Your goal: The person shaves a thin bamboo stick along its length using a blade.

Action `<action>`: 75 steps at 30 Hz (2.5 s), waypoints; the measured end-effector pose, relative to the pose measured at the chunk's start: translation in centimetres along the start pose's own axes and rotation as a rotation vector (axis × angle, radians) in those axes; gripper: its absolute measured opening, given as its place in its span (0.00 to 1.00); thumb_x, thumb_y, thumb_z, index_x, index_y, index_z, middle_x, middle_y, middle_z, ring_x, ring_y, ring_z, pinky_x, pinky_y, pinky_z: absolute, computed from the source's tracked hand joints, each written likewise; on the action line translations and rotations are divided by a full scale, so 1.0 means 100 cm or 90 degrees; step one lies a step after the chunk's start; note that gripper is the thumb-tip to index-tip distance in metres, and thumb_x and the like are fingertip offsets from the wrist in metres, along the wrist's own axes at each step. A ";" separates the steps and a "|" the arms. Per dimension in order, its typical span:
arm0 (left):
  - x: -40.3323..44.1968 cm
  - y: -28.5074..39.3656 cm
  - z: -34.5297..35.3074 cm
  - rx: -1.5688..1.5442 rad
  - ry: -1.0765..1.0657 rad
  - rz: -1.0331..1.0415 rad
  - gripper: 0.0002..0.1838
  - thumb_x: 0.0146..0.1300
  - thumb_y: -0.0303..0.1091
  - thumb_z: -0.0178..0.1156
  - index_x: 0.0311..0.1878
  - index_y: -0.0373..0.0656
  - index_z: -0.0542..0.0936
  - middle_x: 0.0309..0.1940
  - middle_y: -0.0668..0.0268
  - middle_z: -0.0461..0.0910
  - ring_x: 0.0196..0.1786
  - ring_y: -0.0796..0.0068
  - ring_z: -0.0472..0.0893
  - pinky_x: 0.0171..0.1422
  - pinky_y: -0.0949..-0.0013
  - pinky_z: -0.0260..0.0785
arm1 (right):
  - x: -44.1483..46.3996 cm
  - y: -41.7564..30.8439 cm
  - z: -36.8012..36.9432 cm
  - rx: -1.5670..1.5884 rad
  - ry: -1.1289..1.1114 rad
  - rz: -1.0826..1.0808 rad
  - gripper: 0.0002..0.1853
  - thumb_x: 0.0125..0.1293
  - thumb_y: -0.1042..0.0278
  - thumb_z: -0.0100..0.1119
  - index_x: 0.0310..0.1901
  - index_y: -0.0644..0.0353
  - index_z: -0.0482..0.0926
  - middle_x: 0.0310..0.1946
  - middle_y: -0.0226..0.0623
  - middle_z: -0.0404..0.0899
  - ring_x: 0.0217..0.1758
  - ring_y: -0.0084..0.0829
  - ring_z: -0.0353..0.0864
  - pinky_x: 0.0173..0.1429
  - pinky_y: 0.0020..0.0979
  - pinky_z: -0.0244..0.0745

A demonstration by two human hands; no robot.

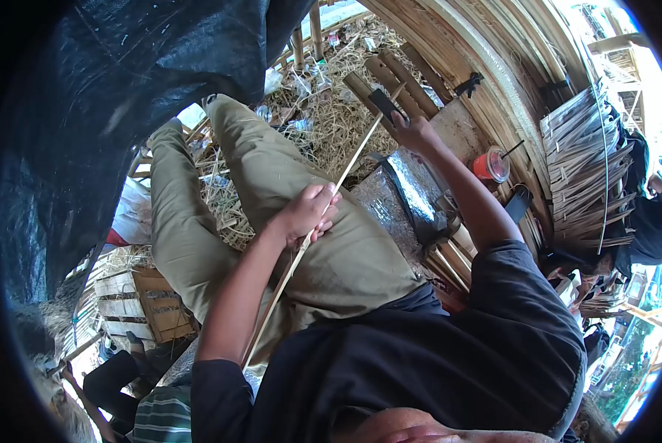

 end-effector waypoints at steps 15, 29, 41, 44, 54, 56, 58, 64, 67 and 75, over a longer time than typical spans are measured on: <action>0.002 0.001 -0.004 -0.158 -0.062 -0.029 0.18 0.80 0.54 0.42 0.40 0.52 0.65 0.15 0.78 0.58 0.13 0.89 0.56 0.15 0.81 0.50 | 0.022 -0.020 0.000 0.031 0.046 -0.018 0.45 0.72 0.27 0.43 0.29 0.72 0.82 0.23 0.51 0.82 0.24 0.44 0.85 0.33 0.44 0.81; 0.002 -0.002 -0.010 -0.296 -0.122 -0.045 0.19 0.80 0.57 0.42 0.39 0.53 0.64 0.13 0.79 0.56 0.11 0.89 0.55 0.15 0.82 0.48 | 0.032 -0.025 0.012 0.097 0.032 -0.029 0.44 0.75 0.28 0.36 0.25 0.67 0.79 0.20 0.47 0.79 0.22 0.38 0.83 0.29 0.43 0.79; -0.008 -0.001 -0.007 -0.273 -0.114 -0.060 0.19 0.79 0.58 0.42 0.39 0.54 0.64 0.14 0.80 0.56 0.11 0.89 0.53 0.15 0.82 0.46 | 0.060 -0.027 -0.008 0.080 0.040 0.006 0.41 0.77 0.34 0.33 0.42 0.71 0.83 0.27 0.54 0.83 0.34 0.48 0.88 0.46 0.46 0.82; 0.002 0.004 -0.006 -0.253 -0.118 -0.051 0.19 0.79 0.57 0.42 0.39 0.54 0.64 0.14 0.80 0.56 0.11 0.89 0.54 0.15 0.81 0.46 | 0.032 -0.046 0.001 0.048 -0.002 0.002 0.41 0.77 0.32 0.33 0.40 0.68 0.83 0.25 0.48 0.82 0.27 0.38 0.87 0.40 0.42 0.82; -0.001 -0.001 -0.006 -0.273 -0.099 -0.051 0.18 0.80 0.56 0.41 0.39 0.53 0.64 0.13 0.80 0.57 0.09 0.89 0.54 0.14 0.82 0.46 | 0.034 -0.052 0.005 -0.016 0.084 -0.117 0.42 0.78 0.33 0.34 0.29 0.67 0.82 0.20 0.49 0.79 0.29 0.40 0.85 0.39 0.43 0.80; -0.001 0.001 -0.007 -0.278 -0.109 -0.046 0.18 0.80 0.56 0.41 0.39 0.53 0.64 0.13 0.80 0.57 0.09 0.89 0.53 0.13 0.82 0.45 | 0.040 -0.045 -0.007 -0.005 0.076 -0.102 0.41 0.77 0.33 0.34 0.35 0.66 0.85 0.33 0.55 0.86 0.42 0.48 0.88 0.55 0.47 0.79; 0.001 -0.001 -0.005 -0.264 -0.101 -0.048 0.18 0.80 0.56 0.43 0.39 0.54 0.64 0.13 0.80 0.56 0.11 0.89 0.53 0.15 0.82 0.46 | 0.026 -0.048 -0.004 0.038 0.020 -0.061 0.40 0.77 0.34 0.34 0.35 0.65 0.86 0.35 0.57 0.86 0.47 0.51 0.86 0.60 0.47 0.76; 0.003 0.003 -0.008 -0.271 -0.101 -0.038 0.18 0.79 0.56 0.43 0.39 0.54 0.65 0.14 0.80 0.56 0.11 0.89 0.53 0.15 0.82 0.46 | 0.008 -0.064 0.016 -0.026 0.079 -0.133 0.40 0.76 0.33 0.38 0.36 0.67 0.86 0.39 0.62 0.85 0.50 0.57 0.85 0.60 0.49 0.76; 0.004 0.004 -0.006 -0.262 -0.102 -0.036 0.18 0.79 0.56 0.43 0.39 0.54 0.64 0.14 0.80 0.56 0.11 0.89 0.53 0.15 0.82 0.46 | 0.030 -0.049 0.001 0.046 0.154 -0.082 0.40 0.76 0.33 0.39 0.35 0.69 0.86 0.39 0.65 0.84 0.52 0.60 0.84 0.62 0.50 0.75; -0.005 -0.001 -0.006 -0.294 -0.097 -0.039 0.17 0.80 0.54 0.42 0.40 0.53 0.65 0.13 0.80 0.57 0.10 0.89 0.54 0.14 0.81 0.46 | 0.063 -0.030 0.001 0.020 0.141 -0.069 0.41 0.74 0.32 0.40 0.37 0.71 0.84 0.37 0.67 0.82 0.49 0.58 0.84 0.59 0.48 0.75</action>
Point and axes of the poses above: each hand's wrist, its own x-axis towards the middle knuckle, its own z-axis out of the palm, y = z × x, the point moved 6 cm from there along x, towards the middle knuckle
